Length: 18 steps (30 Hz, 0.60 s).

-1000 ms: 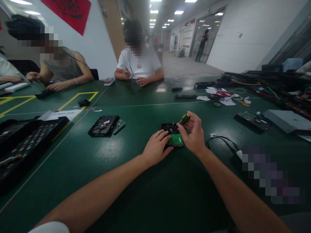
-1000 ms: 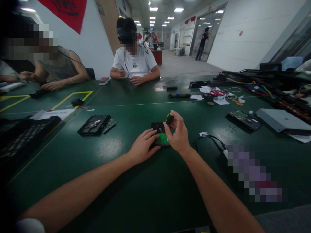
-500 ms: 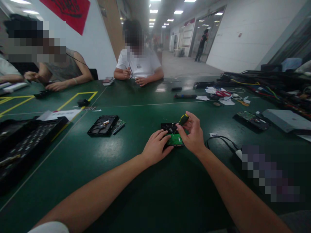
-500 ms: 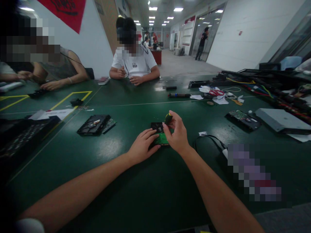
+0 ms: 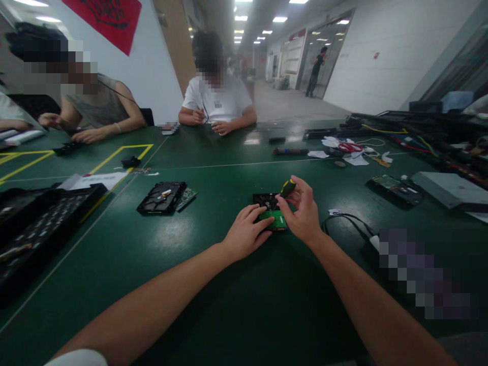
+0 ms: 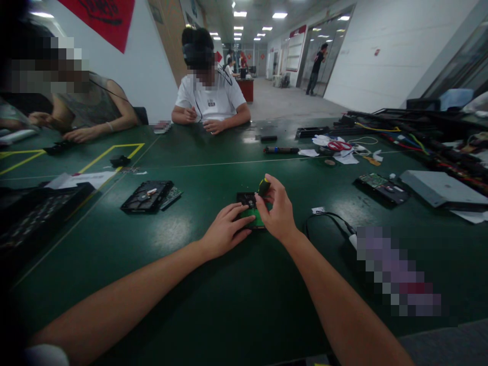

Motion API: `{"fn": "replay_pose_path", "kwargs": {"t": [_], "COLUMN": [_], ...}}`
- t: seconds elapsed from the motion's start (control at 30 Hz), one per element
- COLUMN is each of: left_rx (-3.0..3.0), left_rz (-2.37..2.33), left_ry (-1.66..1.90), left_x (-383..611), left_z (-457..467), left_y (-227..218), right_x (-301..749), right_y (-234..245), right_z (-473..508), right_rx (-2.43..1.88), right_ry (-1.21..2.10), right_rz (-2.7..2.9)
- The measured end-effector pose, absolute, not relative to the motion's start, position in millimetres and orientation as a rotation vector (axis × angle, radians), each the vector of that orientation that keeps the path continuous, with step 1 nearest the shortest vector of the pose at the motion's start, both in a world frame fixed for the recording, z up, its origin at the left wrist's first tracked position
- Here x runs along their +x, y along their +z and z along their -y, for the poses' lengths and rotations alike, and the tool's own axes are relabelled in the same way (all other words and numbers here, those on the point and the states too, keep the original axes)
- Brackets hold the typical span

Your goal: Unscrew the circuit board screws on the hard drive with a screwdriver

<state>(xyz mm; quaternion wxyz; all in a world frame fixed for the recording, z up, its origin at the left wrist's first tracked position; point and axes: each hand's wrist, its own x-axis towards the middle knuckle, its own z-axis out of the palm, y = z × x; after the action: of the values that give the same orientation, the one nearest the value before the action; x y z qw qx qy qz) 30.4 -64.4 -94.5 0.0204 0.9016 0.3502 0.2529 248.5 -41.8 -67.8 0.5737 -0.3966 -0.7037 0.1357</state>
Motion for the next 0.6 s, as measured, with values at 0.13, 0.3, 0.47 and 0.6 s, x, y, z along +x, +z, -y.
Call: {"fn": "replay_pose_path", "kwargs": {"t": [0.13, 0.3, 0.47, 0.6], "left_rx": [2.784, 2.778, 2.778, 2.786], "left_rz": [-1.072, -1.078, -1.070, -1.062], "left_ry": [0.779, 0.769, 0.773, 0.778], "left_x": [30, 31, 30, 30], "left_z": [64, 64, 64, 64], "left_y": [-95, -94, -95, -96], "right_x": [251, 251, 247, 244], "right_y": [-67, -60, -51, -48], "right_z": [41, 42, 44, 43], "right_rx": [-0.959, -0.978, -0.939, -0.966], "right_ry": [0.228, 0.181, 0.230, 0.073], "right_rz": [1.696, 1.739, 1.767, 1.762]}}
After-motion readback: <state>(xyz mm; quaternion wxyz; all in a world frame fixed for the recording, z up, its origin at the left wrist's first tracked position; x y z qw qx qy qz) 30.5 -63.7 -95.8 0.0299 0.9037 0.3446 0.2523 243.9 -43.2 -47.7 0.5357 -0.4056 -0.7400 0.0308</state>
